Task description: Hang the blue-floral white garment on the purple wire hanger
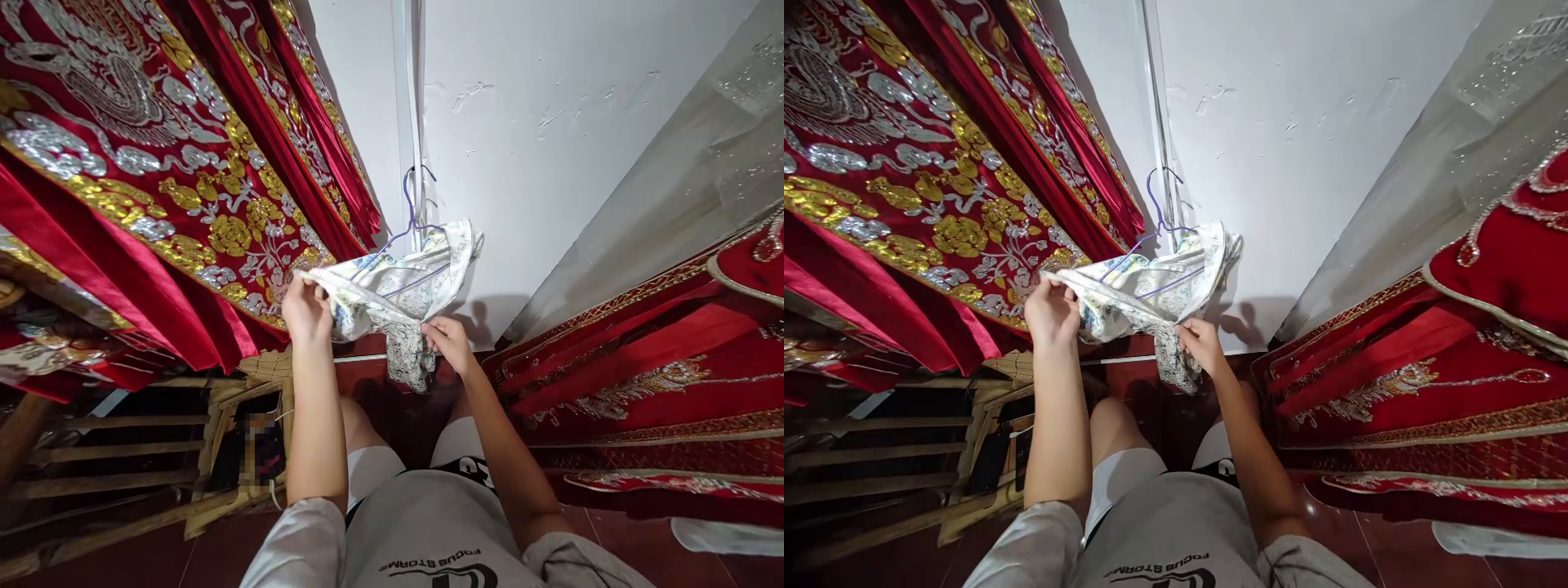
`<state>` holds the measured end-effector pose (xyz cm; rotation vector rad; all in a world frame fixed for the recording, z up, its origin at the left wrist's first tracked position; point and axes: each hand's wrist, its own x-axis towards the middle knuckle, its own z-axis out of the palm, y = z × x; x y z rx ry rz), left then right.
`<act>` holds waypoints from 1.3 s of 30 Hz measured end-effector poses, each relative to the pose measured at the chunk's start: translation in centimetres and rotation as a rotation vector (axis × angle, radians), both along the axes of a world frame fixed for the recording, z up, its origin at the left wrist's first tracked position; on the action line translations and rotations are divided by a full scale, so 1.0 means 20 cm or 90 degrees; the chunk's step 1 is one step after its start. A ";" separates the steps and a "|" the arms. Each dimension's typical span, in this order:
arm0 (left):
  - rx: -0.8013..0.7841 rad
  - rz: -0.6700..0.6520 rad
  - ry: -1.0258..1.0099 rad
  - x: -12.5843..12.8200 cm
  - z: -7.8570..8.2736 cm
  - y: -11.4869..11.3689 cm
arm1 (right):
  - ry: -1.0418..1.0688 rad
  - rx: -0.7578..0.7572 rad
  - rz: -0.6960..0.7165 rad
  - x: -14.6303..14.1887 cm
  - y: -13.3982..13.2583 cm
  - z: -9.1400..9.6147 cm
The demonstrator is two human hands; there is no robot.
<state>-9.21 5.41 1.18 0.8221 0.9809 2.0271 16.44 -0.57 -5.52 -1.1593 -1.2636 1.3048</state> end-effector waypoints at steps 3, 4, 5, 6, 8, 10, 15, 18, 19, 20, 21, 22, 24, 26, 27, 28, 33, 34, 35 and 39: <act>-0.096 -0.035 0.010 0.03 -0.23 -0.07 | 0.055 -0.017 -0.015 0.00 -0.08 -0.01; -0.120 -0.039 0.009 0.09 -0.31 -0.11 | 0.065 -0.023 -0.024 0.01 -0.10 -0.01; -0.154 -0.053 0.007 0.16 -0.38 -0.15 | 0.068 -0.029 -0.035 0.02 -0.11 -0.02; -0.208 -0.064 -0.011 0.23 -0.44 -0.18 | 0.060 -0.035 -0.046 0.04 -0.12 -0.02; -0.238 -0.068 -0.020 0.37 -0.51 -0.24 | -0.002 -0.048 -0.038 0.09 -0.11 -0.04; -0.224 -0.092 -0.005 0.49 -0.50 -0.27 | -0.114 -0.073 0.011 0.14 -0.09 -0.05; -0.004 -0.247 0.257 0.68 -0.25 -0.29 | -0.202 0.032 -0.052 0.17 -0.04 0.02; 0.120 -0.267 0.415 0.73 -0.10 -0.29 | -0.035 0.044 0.030 0.12 -0.03 0.09; 0.134 -0.246 0.447 0.73 -0.08 -0.29 | 0.010 0.028 0.077 0.12 -0.03 0.12; 0.134 -0.230 0.468 0.72 -0.06 -0.28 | 0.038 0.012 0.125 0.11 -0.03 0.15; 0.122 -0.230 0.479 0.69 -0.05 -0.28 | 0.042 0.003 0.167 0.12 -0.04 0.18; 0.102 -0.254 0.484 0.65 -0.06 -0.28 | 0.023 0.005 0.200 0.13 -0.04 0.21; 0.055 -0.373 0.489 0.57 -0.08 -0.30 | -0.048 0.056 0.218 0.16 -0.03 0.29; 0.017 -0.505 0.503 0.49 -0.14 -0.33 | -0.120 0.160 0.168 0.18 0.02 0.35; 0.003 -0.557 0.528 0.45 -0.16 -0.34 | -0.144 0.215 0.114 0.18 0.06 0.37; -0.010 -0.594 0.566 0.41 -0.19 -0.36 | -0.161 0.261 0.057 0.18 0.11 0.39; -0.123 -0.530 0.807 0.24 -0.26 -0.38 | -0.227 0.302 -0.030 0.12 0.47 0.29; -0.148 -0.504 0.834 0.20 -0.26 -0.37 | -0.263 0.287 -0.015 0.12 0.53 0.26; -0.174 -0.491 0.858 0.16 -0.25 -0.36 | -0.307 0.270 -0.006 0.12 0.57 0.23; -0.354 -0.462 0.967 0.01 -0.23 -0.34 | -0.445 0.223 -0.014 0.18 0.57 0.17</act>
